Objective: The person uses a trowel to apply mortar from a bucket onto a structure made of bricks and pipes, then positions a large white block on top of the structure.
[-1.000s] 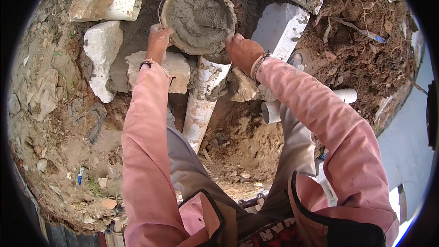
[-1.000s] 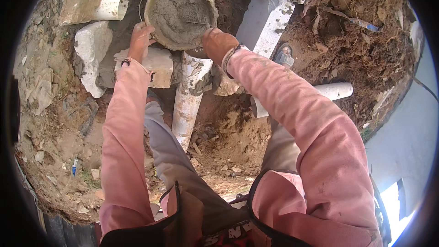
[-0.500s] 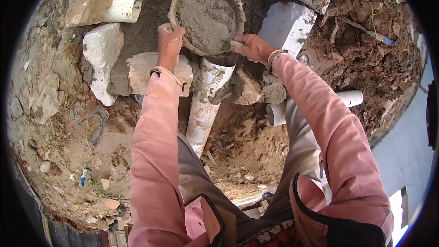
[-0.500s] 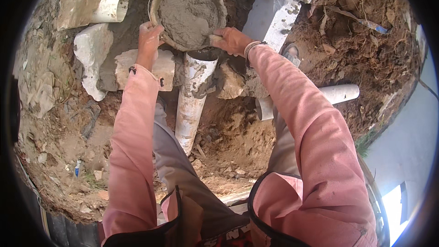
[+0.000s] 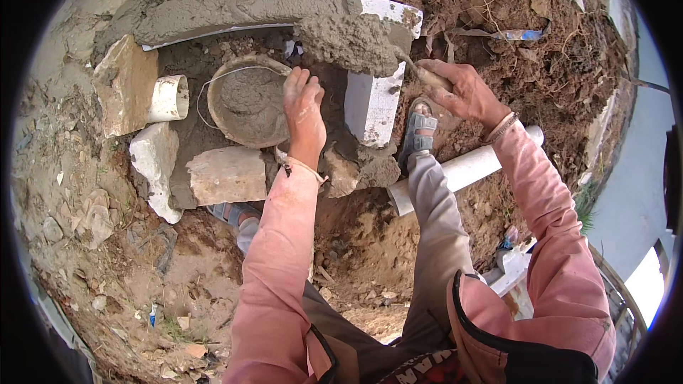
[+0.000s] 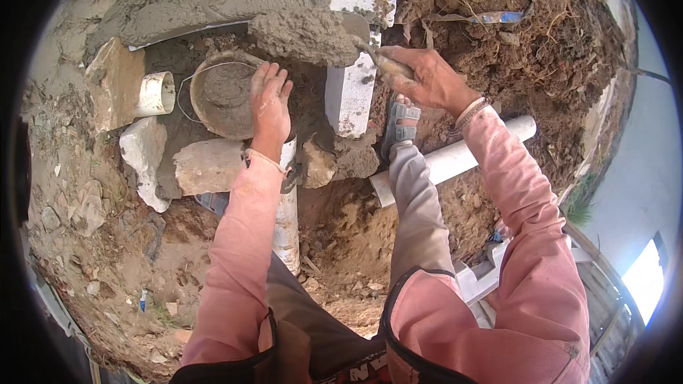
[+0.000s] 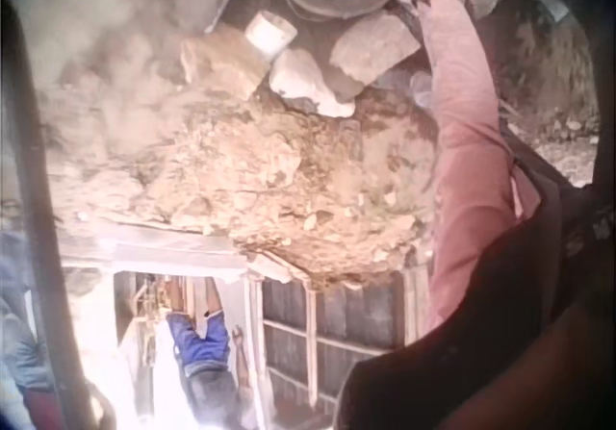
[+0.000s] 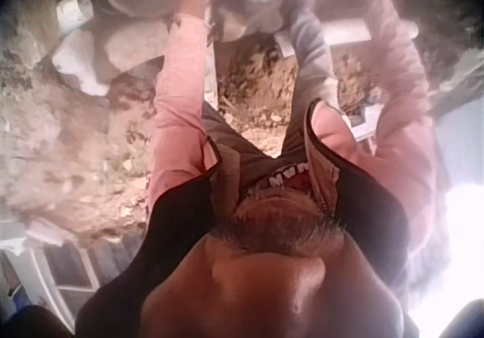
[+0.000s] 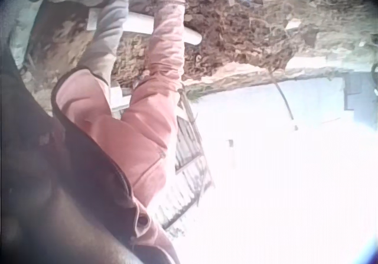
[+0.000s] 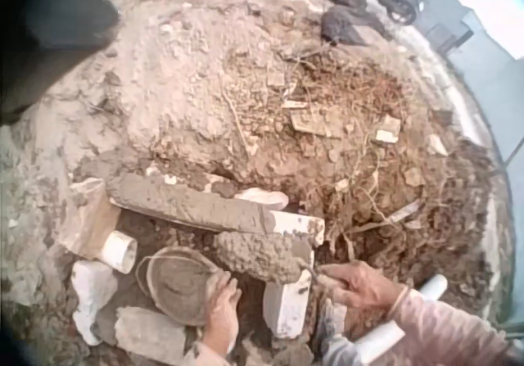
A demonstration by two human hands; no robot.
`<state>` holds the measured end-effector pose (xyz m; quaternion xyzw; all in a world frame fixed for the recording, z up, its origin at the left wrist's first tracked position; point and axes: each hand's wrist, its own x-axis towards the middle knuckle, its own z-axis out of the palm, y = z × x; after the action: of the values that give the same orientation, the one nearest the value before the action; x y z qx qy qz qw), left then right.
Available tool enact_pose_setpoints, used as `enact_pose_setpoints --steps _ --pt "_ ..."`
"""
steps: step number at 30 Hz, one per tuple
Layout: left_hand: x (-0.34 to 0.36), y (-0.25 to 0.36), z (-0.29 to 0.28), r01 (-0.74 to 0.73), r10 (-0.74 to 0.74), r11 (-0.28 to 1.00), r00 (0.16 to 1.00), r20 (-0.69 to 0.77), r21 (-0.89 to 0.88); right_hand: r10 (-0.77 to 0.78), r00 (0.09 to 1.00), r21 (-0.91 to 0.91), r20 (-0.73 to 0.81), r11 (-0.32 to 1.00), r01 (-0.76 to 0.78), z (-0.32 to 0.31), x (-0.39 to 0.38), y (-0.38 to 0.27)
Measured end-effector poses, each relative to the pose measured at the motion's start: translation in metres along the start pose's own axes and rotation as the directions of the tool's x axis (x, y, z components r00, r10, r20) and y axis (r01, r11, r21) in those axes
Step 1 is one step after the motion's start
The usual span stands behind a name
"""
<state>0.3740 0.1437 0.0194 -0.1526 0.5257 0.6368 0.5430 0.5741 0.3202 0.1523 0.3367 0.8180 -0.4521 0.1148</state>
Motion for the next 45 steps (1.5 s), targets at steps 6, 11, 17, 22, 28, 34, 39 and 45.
enact_pose_setpoints --steps 6,11,17,22,28,34,39,45 --pt "0.062 -0.042 0.103 0.22 -0.188 0.951 0.97 0.157 -0.217 0.026 0.937 -0.478 -0.347 0.855 -0.201 -0.004 -0.008 0.057" --pt "0.075 -0.057 0.106 0.242 -0.213 0.946 0.966 0.147 -0.217 0.129 0.844 -0.317 -0.521 0.888 -0.332 0.033 -0.035 0.053" --pt "0.063 -0.048 0.096 0.201 -0.174 0.974 0.958 0.227 -0.103 0.164 0.917 -0.191 -0.363 0.951 -0.245 0.045 -0.018 0.046" --pt "0.059 -0.049 0.097 0.193 -0.19 0.981 0.951 0.244 0.014 0.591 0.782 0.427 -0.197 0.77 -0.474 0.047 -0.03 0.05" --pt "0.049 -0.042 0.067 0.181 -0.207 0.974 0.955 0.213 0.136 0.636 0.733 0.965 0.24 -0.078 -0.249 0.083 -0.012 0.014" --pt "-0.025 -0.025 -0.016 0.244 -0.258 0.962 0.959 0.115 0.122 0.682 0.73 0.711 0.041 0.493 -0.501 0.093 0.02 -0.03" --pt "-0.094 -0.008 -0.1 0.305 -0.315 0.933 0.949 0.023 0.189 0.125 0.909 -0.107 -0.397 0.978 -0.181 0.109 -0.037 -0.025" --pt "-0.15 0.02 -0.24 0.203 -0.184 0.944 0.978 -0.098 0.261 0.168 0.979 -0.15 0.118 0.977 -0.15 0.166 0.017 -0.098"
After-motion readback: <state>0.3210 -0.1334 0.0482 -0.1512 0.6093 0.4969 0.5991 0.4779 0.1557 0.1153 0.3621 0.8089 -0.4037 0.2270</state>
